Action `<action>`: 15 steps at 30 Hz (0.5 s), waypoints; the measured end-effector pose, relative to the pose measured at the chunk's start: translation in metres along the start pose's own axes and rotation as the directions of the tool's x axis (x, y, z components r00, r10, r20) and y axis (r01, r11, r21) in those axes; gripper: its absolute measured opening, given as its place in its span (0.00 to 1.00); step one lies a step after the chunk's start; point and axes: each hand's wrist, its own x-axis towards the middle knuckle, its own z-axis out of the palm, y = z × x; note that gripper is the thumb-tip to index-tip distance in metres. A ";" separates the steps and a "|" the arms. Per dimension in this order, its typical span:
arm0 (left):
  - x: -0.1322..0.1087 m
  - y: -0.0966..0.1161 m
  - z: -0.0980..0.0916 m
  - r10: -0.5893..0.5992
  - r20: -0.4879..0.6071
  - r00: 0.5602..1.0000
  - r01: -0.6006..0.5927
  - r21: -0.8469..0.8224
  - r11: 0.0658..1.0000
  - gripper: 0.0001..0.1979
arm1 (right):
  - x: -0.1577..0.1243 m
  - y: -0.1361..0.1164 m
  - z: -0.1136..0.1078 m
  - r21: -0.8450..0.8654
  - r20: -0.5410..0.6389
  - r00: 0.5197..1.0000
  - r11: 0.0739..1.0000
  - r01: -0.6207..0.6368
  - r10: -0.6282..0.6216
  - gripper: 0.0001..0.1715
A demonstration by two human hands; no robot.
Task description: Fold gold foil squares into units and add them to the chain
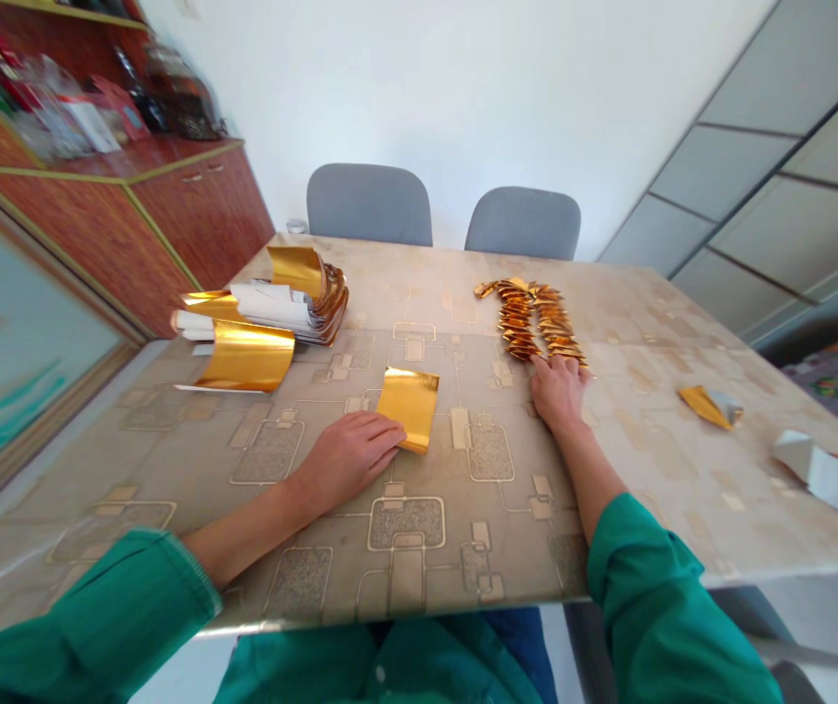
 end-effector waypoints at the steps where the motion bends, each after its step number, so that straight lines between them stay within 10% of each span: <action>1: 0.000 0.000 0.000 0.001 0.002 1.000 -0.001 0.000 1.000 0.10 | 0.000 0.000 0.000 -0.003 0.000 1.000 1.000 0.006 -0.006 0.21; 15: -0.001 0.000 0.000 0.045 -0.080 0.996 -0.040 0.064 0.997 0.11 | -0.002 0.002 -0.001 0.073 -0.072 0.991 0.990 0.118 -0.113 0.17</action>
